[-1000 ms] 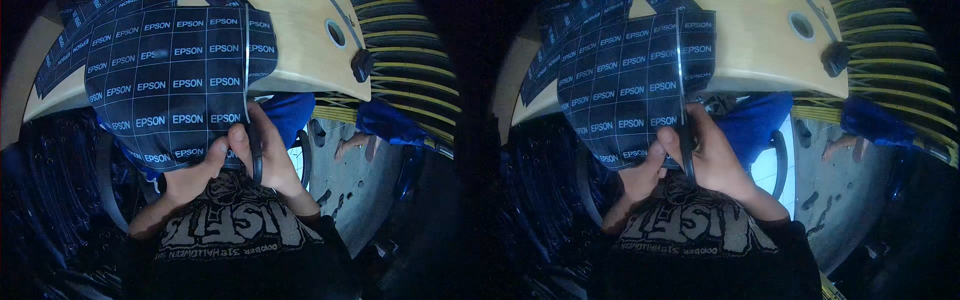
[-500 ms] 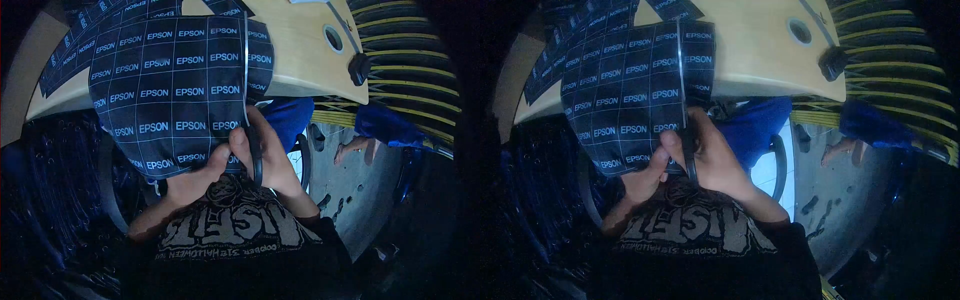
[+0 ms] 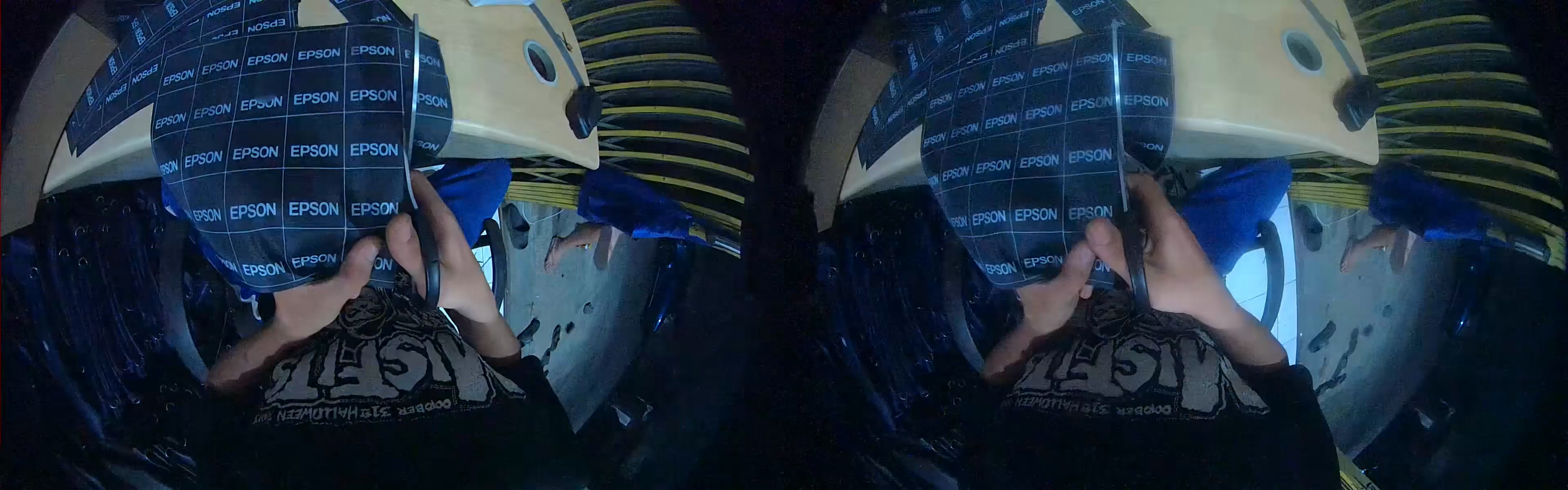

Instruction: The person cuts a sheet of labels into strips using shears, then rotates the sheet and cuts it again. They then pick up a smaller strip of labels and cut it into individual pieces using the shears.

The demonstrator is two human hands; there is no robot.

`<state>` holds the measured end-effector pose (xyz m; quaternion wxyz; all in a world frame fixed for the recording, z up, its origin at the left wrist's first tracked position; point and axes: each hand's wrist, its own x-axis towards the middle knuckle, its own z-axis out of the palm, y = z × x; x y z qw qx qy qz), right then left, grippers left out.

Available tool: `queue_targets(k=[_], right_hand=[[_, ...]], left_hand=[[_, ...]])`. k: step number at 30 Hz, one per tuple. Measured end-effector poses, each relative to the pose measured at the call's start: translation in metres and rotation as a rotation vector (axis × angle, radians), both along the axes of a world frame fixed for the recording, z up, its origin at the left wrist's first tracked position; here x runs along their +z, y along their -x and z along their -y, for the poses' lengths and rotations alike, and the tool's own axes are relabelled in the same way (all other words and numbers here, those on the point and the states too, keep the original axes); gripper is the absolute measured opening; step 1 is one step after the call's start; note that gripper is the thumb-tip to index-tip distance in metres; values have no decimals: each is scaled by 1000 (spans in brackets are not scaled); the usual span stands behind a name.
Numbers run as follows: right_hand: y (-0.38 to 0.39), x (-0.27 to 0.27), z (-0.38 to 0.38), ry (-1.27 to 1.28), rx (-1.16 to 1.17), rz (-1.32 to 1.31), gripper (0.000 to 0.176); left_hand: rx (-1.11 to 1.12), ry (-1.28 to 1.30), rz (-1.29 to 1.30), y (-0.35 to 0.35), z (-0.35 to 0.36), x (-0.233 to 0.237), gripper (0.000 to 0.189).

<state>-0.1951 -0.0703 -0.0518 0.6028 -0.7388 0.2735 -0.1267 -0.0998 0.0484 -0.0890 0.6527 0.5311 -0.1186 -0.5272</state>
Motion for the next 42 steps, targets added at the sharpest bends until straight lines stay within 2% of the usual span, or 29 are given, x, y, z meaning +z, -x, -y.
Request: queue_targets(k=[1, 3, 6, 10, 12, 13, 15, 19, 21, 22, 24, 25, 27, 28, 29, 31, 33, 35, 36, 37, 38, 39, 40, 42], right_hand=[[0, 1, 0, 0, 0, -1, 52], [-2, 3, -2, -72, -31, 50, 51], [-3, 2, -2, -45, -30, 23, 50], [-3, 3, -3, -100, -37, -29, 51], [-5, 3, -7, -69, -84, 57, 52], [-6, 1, -7, -71, -84, 55, 52], [-6, -2, -5, -53, -64, 64, 51], [-7, 0, -1, -72, -50, 11, 49], [-6, 0, 1, -63, -16, -21, 47], [-6, 0, 1, -64, -16, -24, 47], [-7, 1, -1, -64, -57, -13, 49], [-6, 1, -2, -62, -56, -14, 49], [-6, 3, -4, -54, -107, -31, 51], [-7, 3, 2, -106, -67, -28, 53], [-7, 3, 3, -101, -62, -23, 53], [-5, 1, 3, -43, -84, -8, 52], [-7, 1, 6, -38, -76, 2, 52], [-6, 2, 9, -27, -73, 2, 51], [-5, 3, 9, -48, -82, -59, 51], [-4, 2, 8, -50, -81, -55, 51], [-3, 0, 8, -100, -78, -38, 51], [-3, -2, 8, -148, -75, -18, 51], [-3, -3, 9, -142, -70, -5, 51], [-1, -6, 11, -138, -51, 26, 53]], left_hand=[[0, 0, -1, 4, 2, -4, 28], [234, 261, 205, 13, 5, -16, 25], [132, 266, 199, 9, 3, -17, 30], [188, 236, 133, 9, 3, -11, 32], [87, 50, 67, 6, 1, -6, 34], [87, 49, 65, 6, 0, -11, 34], [114, 246, 266, 7, 2, -23, 35], [106, 231, 104, 5, 3, -16, 35], [170, 248, 296, 7, 3, -20, 34], [170, 246, 293, 7, 3, -19, 34], [125, 221, 82, 8, 1, -17, 31], [126, 222, 81, 6, -2, -19, 31], [-100, 189, -435, -1, -11, -24, 29], [-233, 323, -421, -4, -13, -30, 32], [-230, 327, -415, -9, -13, -28, 32], [-825, 396, 70, -21, -12, -14, 36], [-802, 543, 473, -35, -12, 6, 42], [-747, 372, 605, -62, -7, 41, 41], [-509, 326, 743, -67, -2, 54, 25], [-278, 362, 857, -74, 11, 51, 21], [-72, 316, 1202, -81, 29, 54, 20], [27, 276, 1496, -89, 46, 54, 22], [-30, 213, 1705, -96, 57, 49, 27], [17, 225, 1727, -96, 76, 45, 32]])
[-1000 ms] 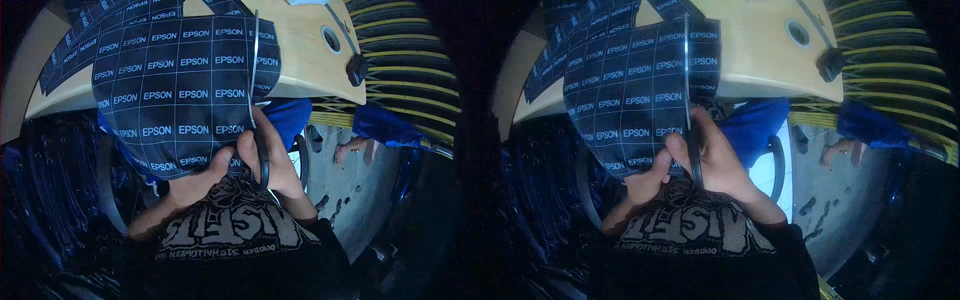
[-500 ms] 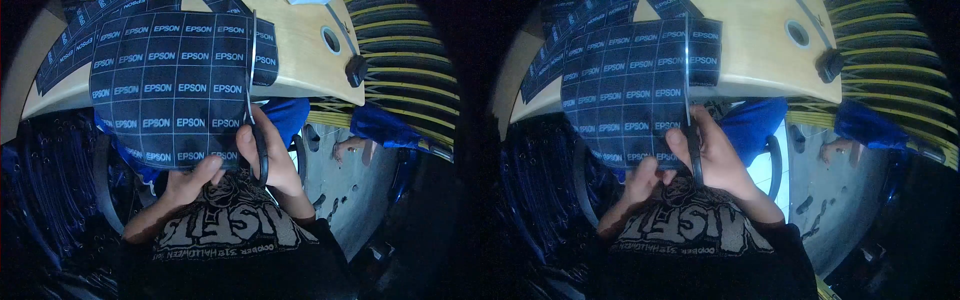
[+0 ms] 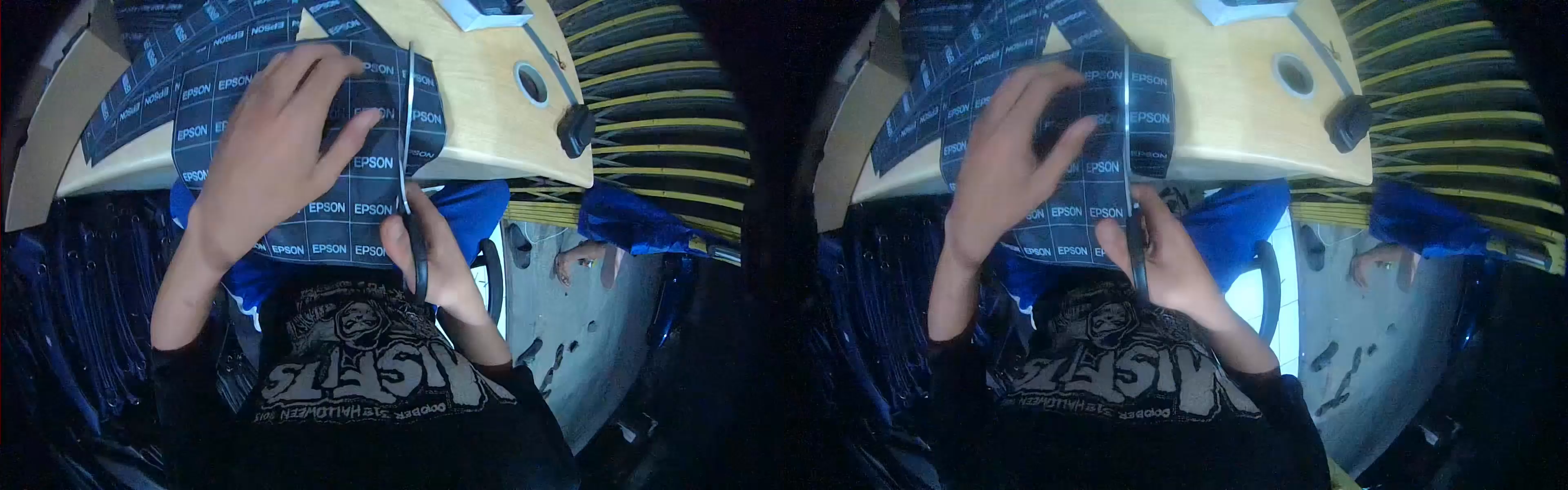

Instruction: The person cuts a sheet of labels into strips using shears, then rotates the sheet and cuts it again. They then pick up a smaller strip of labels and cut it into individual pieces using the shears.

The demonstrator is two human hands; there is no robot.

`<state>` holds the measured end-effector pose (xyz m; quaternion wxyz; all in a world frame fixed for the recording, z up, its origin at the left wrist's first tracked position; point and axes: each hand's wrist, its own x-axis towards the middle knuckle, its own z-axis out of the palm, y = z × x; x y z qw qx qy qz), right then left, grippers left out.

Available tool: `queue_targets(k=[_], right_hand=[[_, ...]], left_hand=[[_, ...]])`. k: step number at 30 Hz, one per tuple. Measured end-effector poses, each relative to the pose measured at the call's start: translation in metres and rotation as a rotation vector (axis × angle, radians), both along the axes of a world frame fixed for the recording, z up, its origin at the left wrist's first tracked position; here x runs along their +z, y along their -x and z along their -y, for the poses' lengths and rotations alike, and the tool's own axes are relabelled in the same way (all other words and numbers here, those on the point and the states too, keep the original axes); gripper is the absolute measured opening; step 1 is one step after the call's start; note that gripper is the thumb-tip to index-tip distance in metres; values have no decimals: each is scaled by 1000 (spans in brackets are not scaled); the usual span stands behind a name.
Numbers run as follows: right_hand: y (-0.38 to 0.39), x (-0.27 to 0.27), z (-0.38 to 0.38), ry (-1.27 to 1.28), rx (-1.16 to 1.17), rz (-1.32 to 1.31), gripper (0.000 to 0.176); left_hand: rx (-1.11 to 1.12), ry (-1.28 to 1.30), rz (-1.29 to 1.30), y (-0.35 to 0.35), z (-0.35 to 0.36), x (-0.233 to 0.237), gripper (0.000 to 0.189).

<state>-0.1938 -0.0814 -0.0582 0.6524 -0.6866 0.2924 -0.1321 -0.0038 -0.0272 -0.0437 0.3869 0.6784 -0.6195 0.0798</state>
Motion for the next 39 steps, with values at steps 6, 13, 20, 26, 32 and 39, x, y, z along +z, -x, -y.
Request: queue_targets(k=[6, 13, 20, 26, 32, 39], right_hand=[[10, 4, 9, 160, 107, -45, 58], [26, 11, 13, 264, 225, -29, 58], [30, 40, 16, 247, 335, -43, 59], [26, 57, 16, 271, 410, -10, 60], [27, 63, 18, 219, 465, -17, 61], [25, 59, 17, 207, 458, 126, 60]], left_hand=[[-92, -252, -106, -33, 42, 14, 53], [-547, -499, -516, -61, 43, 38, 47], [-530, -543, -442, -52, 19, 72, 41], [-405, -560, -708, -46, 4, 80, 62], [-385, -583, -798, -42, -6, 91, 71], [-416, -562, -736, -53, -9, 84, 72]])
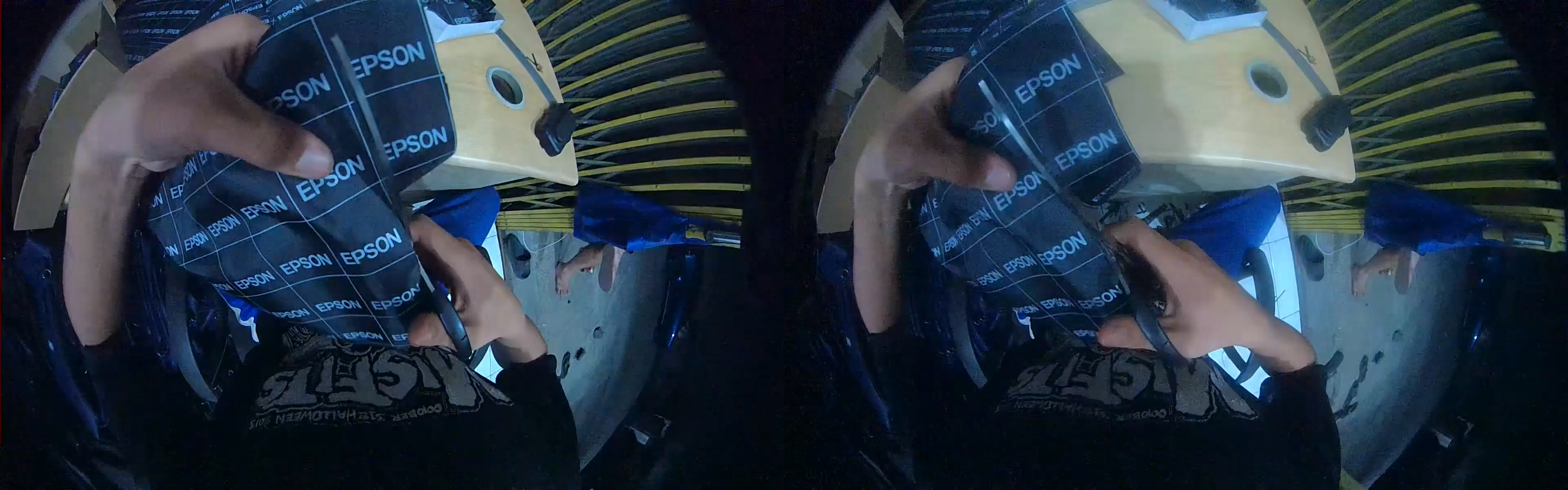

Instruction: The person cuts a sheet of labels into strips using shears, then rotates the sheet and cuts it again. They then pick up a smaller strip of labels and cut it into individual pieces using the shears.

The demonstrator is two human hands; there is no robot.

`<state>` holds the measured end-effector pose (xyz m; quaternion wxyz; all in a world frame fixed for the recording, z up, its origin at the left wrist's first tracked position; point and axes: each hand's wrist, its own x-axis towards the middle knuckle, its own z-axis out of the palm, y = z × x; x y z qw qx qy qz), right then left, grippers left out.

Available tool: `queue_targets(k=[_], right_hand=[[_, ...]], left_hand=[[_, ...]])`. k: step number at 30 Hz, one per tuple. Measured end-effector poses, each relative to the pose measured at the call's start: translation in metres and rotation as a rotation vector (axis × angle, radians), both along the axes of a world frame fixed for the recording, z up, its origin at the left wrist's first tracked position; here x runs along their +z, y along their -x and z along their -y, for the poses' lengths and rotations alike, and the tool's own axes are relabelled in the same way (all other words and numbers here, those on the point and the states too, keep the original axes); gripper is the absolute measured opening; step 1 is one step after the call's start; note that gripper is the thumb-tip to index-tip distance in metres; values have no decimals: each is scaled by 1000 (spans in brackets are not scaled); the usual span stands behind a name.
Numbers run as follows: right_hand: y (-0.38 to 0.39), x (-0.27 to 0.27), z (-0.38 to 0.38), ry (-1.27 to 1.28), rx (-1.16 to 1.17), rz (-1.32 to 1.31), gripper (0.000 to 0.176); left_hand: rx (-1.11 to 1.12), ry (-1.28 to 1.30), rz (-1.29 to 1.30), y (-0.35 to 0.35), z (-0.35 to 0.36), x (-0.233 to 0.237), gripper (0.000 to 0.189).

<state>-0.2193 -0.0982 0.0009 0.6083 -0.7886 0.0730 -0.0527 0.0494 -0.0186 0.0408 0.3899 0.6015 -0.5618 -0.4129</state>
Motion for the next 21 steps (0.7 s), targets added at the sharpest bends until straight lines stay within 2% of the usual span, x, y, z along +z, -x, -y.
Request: queue_targets(k=[1, 2, 4, 5, 7, 10, 14, 16, 21], right_hand=[[2, 6, 1, -30, 16, -118, 60], [0, 4, 1, -30, 18, -118, 60], [-4, -2, -2, 5, -18, 62, 61], [-2, 1, 0, 6, -19, 61, 61], [-1, 7, 3, -41, 33, -73, 61], [-1, 7, -2, -97, 13, -97, 62], [-5, 5, -3, 6, 48, -61, 62], [-7, 3, -7, -60, 16, 1, 62], [-6, 5, -5, -101, -3, -46, 62]], left_hand=[[-13, 5, 68, -4, -1, -3, 72], [-12, 5, 68, -6, -5, -7, 72], [102, 106, 139, -6, -12, -12, 72], [102, 107, 138, -4, -12, -11, 72], [133, 84, 144, -4, -12, -9, 72], [185, 46, 151, -6, -18, -7, 72], [145, 72, 119, -10, -23, -11, 73], [116, 84, 98, -12, -25, -13, 73], [121, 80, 105, -11, -24, -13, 75]])
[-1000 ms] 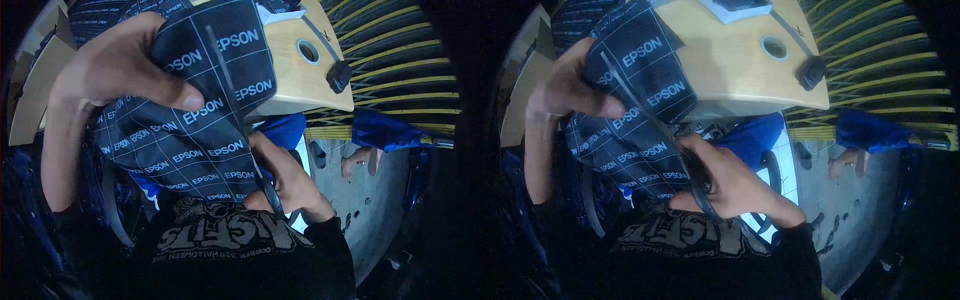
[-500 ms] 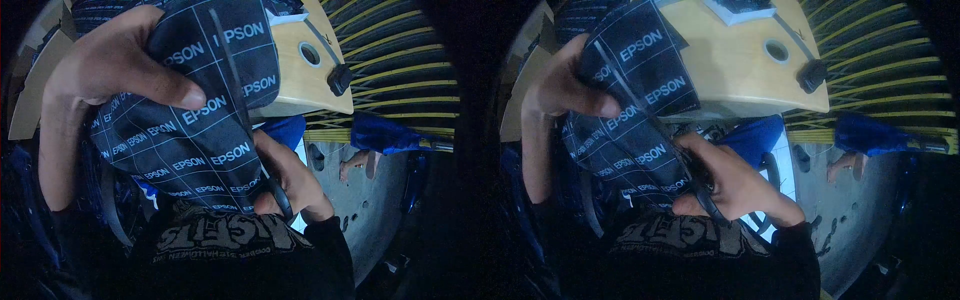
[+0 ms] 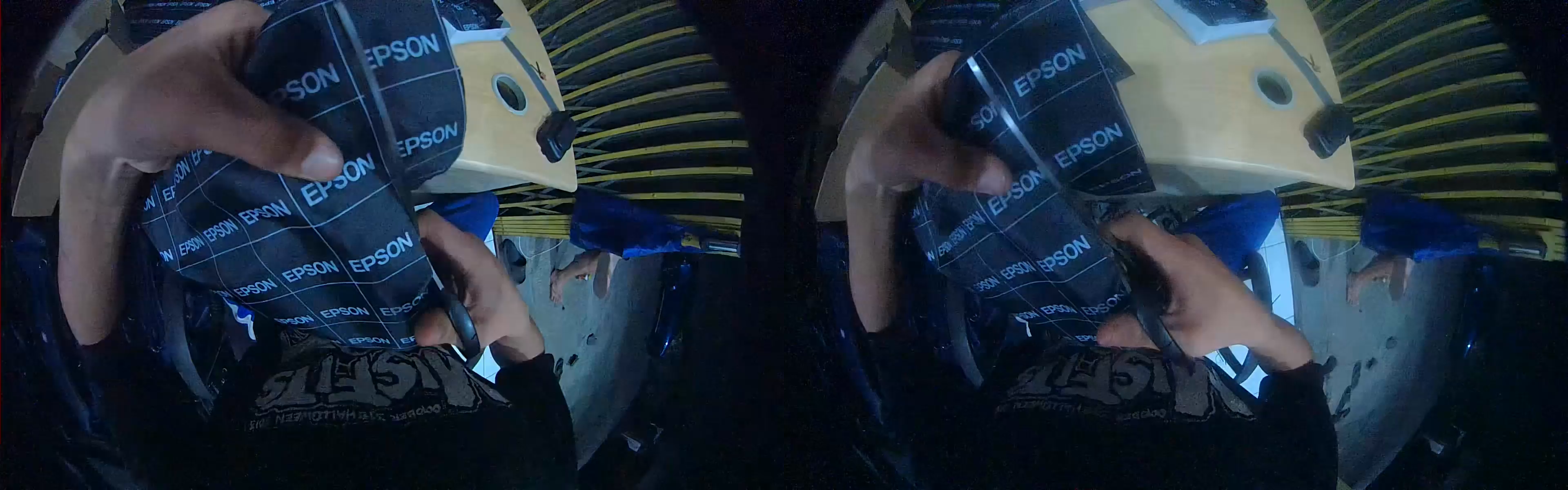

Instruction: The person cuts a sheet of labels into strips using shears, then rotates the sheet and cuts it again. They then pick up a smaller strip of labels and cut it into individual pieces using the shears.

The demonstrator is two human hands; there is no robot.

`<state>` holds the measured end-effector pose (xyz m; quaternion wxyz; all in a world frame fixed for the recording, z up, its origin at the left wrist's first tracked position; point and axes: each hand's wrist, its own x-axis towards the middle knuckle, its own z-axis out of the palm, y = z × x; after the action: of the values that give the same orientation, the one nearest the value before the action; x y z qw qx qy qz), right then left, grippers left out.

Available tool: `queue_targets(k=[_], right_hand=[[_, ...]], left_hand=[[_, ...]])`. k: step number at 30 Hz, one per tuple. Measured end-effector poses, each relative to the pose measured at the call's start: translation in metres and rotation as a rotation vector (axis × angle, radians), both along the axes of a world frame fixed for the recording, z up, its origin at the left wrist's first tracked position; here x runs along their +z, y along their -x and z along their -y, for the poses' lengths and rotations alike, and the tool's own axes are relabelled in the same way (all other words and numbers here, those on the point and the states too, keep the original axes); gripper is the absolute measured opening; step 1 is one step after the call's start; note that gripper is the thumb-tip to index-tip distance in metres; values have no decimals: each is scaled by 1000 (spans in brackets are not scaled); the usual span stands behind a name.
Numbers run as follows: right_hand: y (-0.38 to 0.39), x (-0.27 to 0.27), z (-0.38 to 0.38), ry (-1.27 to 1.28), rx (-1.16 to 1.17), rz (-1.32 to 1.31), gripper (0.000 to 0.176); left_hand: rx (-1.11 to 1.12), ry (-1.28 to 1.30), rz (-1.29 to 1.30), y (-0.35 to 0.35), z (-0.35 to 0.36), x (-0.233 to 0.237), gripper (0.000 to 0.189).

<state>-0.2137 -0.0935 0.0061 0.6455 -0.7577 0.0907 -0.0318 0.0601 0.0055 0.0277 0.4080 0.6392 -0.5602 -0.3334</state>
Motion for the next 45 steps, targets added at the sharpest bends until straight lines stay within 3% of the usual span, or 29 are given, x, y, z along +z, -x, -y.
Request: queue_targets(k=[5, 8, 11, 16, 19, 23, 25, 29, 31, 38, 41, 43, 45], right_hand=[[0, 3, 3, 68, 45, -52, 62], [-3, 2, 2, 66, 17, 54, 62], [-5, 4, 3, 42, 7, 13, 64], [-4, 8, 8, 120, 23, -58, 64], [-8, 6, 7, 89, -3, 15, 63], [-9, 9, 11, 78, 18, -4, 63], [-9, 7, 14, 95, 23, 17, 63], [-11, 6, 14, 133, 33, 52, 63], [-13, 7, 14, 118, 26, 56, 63], [-13, 7, 17, 126, 29, 72, 65], [-13, 10, 17, 90, 46, 47, 65], [-13, 9, 17, 84, 35, 50, 65], [-14, 7, 17, 78, 26, 53, 65]], left_hand=[[2, -3, 13, 1, -1, 3, 78], [0, -5, 18, 5, 0, 2, 79], [26, 227, 40, 11, 1, 0, 77], [66, -95, -6, 9, 5, 20, 80], [42, 123, 42, 12, 4, 11, 77], [-50, -12, -114, 8, 12, 18, 75], [-36, 14, 26, 6, 11, 17, 74], [-79, 43, 18, 5, 13, 14, 74], [-132, 203, 8, 4, 13, 8, 75], [34, -13, 8, 13, 11, 24, 73], [-13, -80, -30, 12, 16, 29, 70], [-169, -54, -12, 7, 18, 27, 69], [-170, 14, -42, 9, 19, 23, 68]])
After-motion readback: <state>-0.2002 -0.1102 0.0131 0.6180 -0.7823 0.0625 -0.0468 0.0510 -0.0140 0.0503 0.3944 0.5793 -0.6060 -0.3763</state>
